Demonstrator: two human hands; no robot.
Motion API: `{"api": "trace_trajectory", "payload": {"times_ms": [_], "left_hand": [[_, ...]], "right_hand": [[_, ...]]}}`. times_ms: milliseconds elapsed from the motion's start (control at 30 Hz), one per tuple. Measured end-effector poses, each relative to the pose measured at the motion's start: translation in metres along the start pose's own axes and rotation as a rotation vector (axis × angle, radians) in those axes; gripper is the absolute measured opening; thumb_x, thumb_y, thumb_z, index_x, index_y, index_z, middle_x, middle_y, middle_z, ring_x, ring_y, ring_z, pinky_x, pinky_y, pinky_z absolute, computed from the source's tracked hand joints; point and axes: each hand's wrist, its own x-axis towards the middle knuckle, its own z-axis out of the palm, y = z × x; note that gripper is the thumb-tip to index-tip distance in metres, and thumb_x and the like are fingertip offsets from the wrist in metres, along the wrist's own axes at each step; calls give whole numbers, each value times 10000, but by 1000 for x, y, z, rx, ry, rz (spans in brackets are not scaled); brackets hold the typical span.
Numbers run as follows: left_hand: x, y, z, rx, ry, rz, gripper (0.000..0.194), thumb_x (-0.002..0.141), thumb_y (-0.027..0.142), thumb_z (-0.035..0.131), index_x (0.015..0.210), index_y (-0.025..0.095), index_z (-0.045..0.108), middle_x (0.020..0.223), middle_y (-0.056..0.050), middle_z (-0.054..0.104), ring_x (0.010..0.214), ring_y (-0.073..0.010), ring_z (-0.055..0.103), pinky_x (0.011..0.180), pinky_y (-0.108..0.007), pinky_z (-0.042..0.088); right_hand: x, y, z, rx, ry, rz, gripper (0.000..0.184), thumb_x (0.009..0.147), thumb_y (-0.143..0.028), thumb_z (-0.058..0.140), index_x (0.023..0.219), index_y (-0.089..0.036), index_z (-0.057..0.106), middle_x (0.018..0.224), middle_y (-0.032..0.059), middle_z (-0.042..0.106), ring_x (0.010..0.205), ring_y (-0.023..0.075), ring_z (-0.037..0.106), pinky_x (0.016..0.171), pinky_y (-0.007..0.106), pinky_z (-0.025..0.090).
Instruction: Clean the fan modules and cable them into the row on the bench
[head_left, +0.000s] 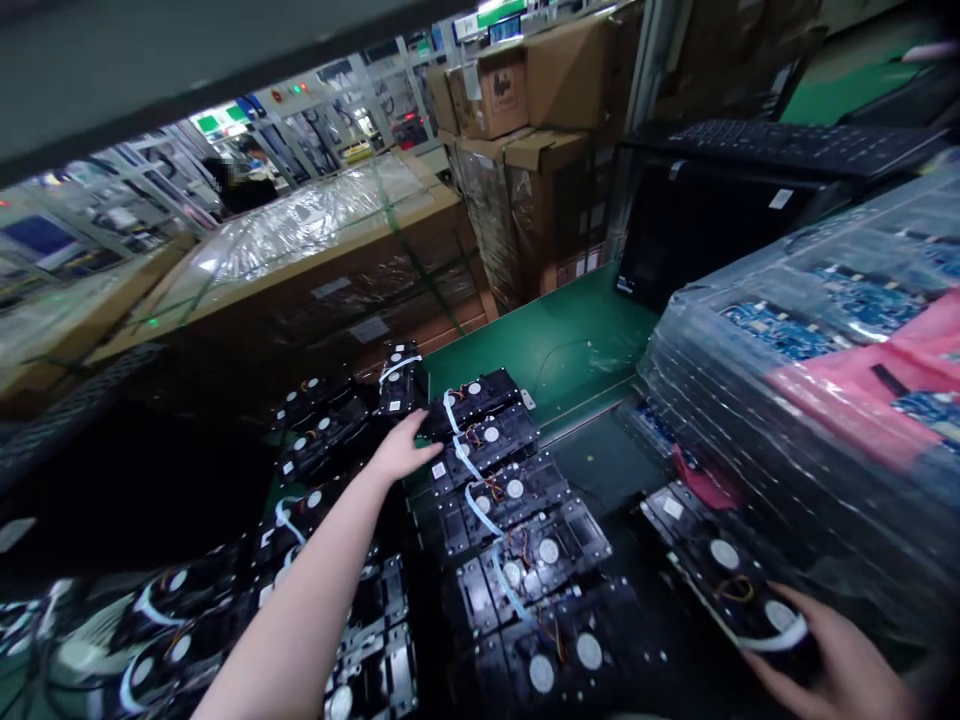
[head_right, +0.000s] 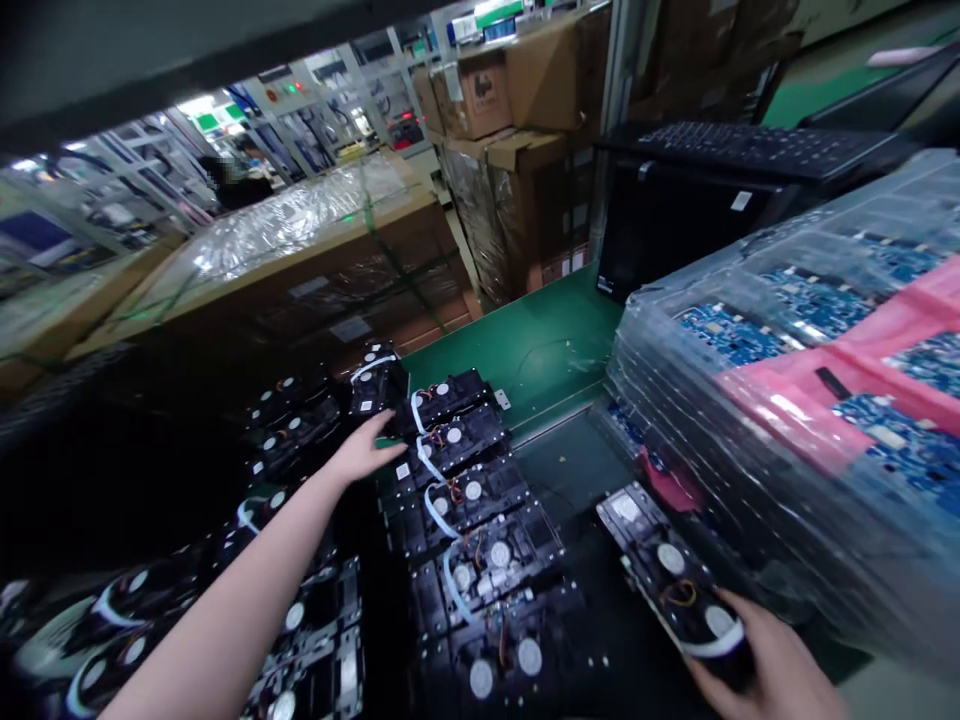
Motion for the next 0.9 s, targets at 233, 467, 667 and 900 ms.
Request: {"api": "trace_trajectory", "payload": {"times_ms": [233,467,667,900], "left_hand": [[-29,10,20,-57,-113,-41,745,669,385,526,1276,6,319,1372,-198,263,1253,-237,282,1036,-297,225],[-99,49,17,-86,-221,40,846,602,462,594,1286,41,330,1324,-164,372,1217,-238,348,1028,-299,249],[-139,65,47,-94,-270,40,904,569,453,627,1308,57,290,1397,-149,224,1261,-247,263,1039,-328,226],[-150,75,51,-94,-217,-31,807,629,403,583,1303,59,301,1401,-154,203,1267,-256,248,1042,-350,219]], "right_hand": [[6,-28,-23,-114,-97,-63,654,616,-530,571,1125,-162,393,1012,118,566,928,278,553,800,403,468],[7,-27,-25,-152,-99,-84,690,604,-547,560,1130,-131,395,1007,124,569,912,276,555,784,395,462],[6,-28,-27,-171,-102,-74,677,612,-549,550,1123,-128,404,1007,123,569,911,273,549,777,383,460],[6,-31,-30,-170,-96,-46,677,612,-552,541,1122,-124,418,972,121,583,901,274,553,765,373,457]]}}
